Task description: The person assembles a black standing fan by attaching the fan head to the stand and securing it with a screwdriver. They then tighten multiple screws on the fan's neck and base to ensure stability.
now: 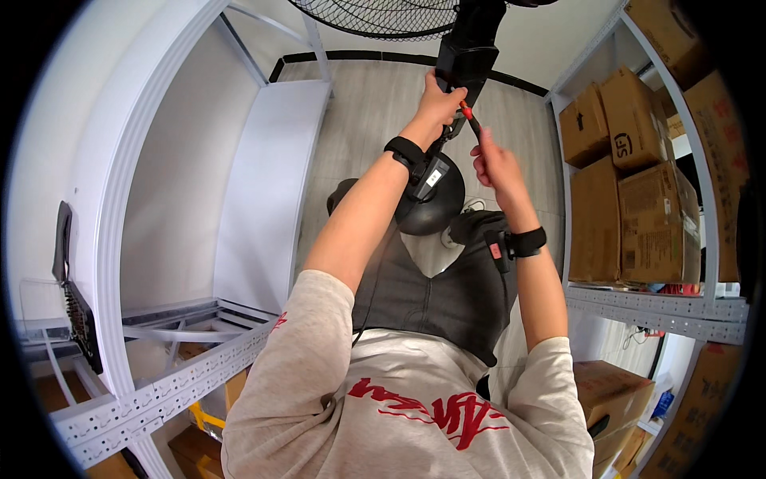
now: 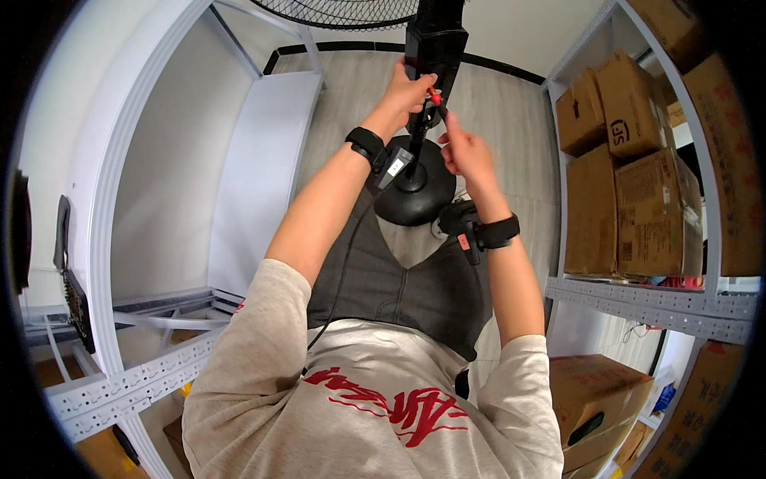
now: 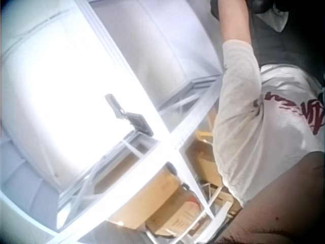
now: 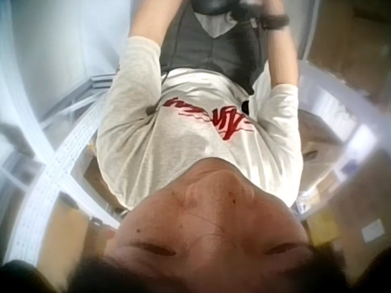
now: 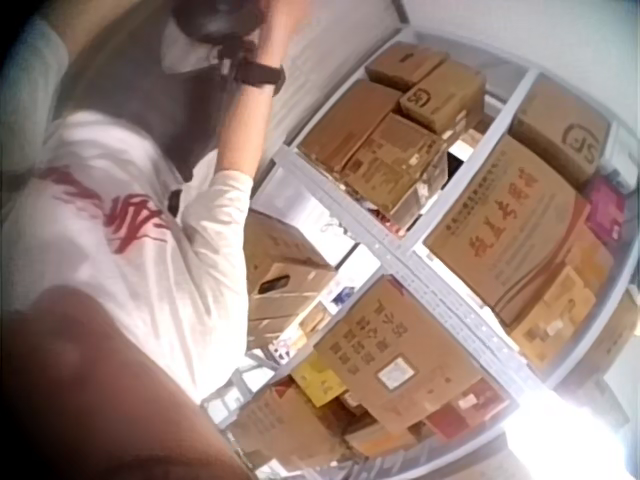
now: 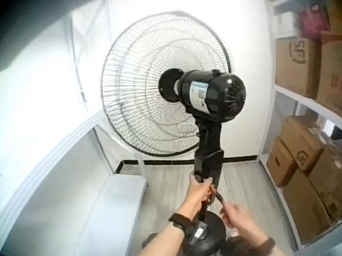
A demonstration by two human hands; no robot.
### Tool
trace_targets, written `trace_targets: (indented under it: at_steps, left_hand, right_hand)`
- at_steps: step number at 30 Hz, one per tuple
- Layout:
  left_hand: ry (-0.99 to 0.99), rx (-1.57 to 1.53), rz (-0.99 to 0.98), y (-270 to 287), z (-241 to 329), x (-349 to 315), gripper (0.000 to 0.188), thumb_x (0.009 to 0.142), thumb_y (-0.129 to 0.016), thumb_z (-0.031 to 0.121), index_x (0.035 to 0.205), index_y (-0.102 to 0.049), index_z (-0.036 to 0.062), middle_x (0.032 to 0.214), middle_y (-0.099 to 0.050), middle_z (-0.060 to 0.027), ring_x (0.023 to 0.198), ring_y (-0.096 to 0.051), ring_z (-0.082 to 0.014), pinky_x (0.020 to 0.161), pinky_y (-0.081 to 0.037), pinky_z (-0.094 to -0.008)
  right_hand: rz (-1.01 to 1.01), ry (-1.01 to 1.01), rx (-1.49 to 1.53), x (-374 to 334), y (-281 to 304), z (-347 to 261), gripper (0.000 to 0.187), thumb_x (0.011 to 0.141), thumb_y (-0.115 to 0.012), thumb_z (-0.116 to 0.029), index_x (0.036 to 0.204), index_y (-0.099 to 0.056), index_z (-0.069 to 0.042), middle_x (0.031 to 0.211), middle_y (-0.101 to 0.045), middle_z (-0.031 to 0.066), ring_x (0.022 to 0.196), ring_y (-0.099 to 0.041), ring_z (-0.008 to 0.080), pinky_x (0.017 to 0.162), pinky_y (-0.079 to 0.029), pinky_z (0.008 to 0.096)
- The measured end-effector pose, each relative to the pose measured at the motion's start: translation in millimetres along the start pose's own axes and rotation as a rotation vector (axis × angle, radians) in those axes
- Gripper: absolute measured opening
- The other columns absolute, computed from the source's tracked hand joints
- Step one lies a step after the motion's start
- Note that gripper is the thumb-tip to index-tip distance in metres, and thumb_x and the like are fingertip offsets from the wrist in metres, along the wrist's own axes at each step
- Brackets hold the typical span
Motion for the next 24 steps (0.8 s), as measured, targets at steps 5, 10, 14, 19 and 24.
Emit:
trace_targets:
  at_steps: [5, 10, 14, 19, 24]
  left_hand:
    - [-0.026, -0.007, -0.022, -0.4, 0.2, 3.6, 0.065, 0.081, -0.063, 0.011, 0.133, -0.024, 0.0129, 0.084, -0.051, -0.0044, 0.053, -0.04, -0.0075, 0.041, -0.026, -0.0235]
    - [-0.015, -0.014, -0.007, 1.7, 1.6, -0.1, 0.066, 0.081, -0.062, 0.01, 0.135, -0.024, 0.0131, 0.083, -0.052, -0.0046, 0.053, -0.041, -0.0074, 0.04, -0.025, -0.0234]
    - [-0.022, -0.033, -0.018, -1.1, 0.6, 0.2, 0.066, 0.081, -0.062, 0.01, 0.135, -0.024, 0.0135, 0.083, -0.053, -0.0046, 0.054, -0.041, -0.0073, 0.04, -0.025, -0.0234]
    - [-0.021, -0.013, -0.008, 3.3, 1.6, 1.8, 0.066, 0.081, -0.062, 0.009, 0.135, -0.024, 0.0136, 0.083, -0.053, -0.0047, 0.053, -0.041, -0.0072, 0.04, -0.025, -0.0235]
    - [-0.029, -0.041, -0.015, -2.0, 1.1, -0.4, 0.065, 0.08, -0.061, 0.009, 0.133, -0.025, 0.0131, 0.083, -0.052, -0.0045, 0.052, -0.04, -0.0071, 0.04, -0.025, -0.023]
  right_hand:
    - [0.303, 0.392, -0.589, -11.0, 5.9, -29.2, 0.048, 0.092, -0.055, -0.049, 0.078, -0.055, -0.003, 0.061, -0.059, 0.0177, 0.051, -0.057, 0.0324, 0.048, -0.044, 0.037]
    - [0.407, 0.54, -0.666, -24.4, 3.0, -38.5, 0.05, 0.092, -0.056, -0.049, 0.076, -0.055, -0.001, 0.062, -0.059, 0.0188, 0.052, -0.058, 0.0348, 0.048, -0.044, 0.0391]
    - [0.237, 0.306, -0.469, -7.0, 4.7, -24.0, 0.051, 0.092, -0.053, -0.051, 0.082, -0.055, -0.001, 0.059, -0.056, 0.0105, 0.048, -0.054, 0.0233, 0.045, -0.04, 0.0336]
    - [0.512, 0.762, -0.872, -37.1, -4.6, -50.1, 0.054, 0.095, -0.047, -0.056, 0.084, -0.055, -0.003, 0.058, -0.05, -0.0001, 0.044, -0.044, 0.0084, 0.042, -0.031, 0.024]
    - [-0.196, -0.084, 0.305, -8.4, -12.4, 6.8, 0.053, 0.094, -0.048, -0.057, 0.083, -0.053, -0.005, 0.058, -0.045, -0.0022, 0.045, -0.038, 0.0066, 0.042, -0.027, 0.0221]
Point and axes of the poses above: each hand's wrist, its own x-axis towards the middle knuckle, its own y-axis out of the back of the hand, z = x × y, the point moved 8 cm from there along x, towards the middle knuckle
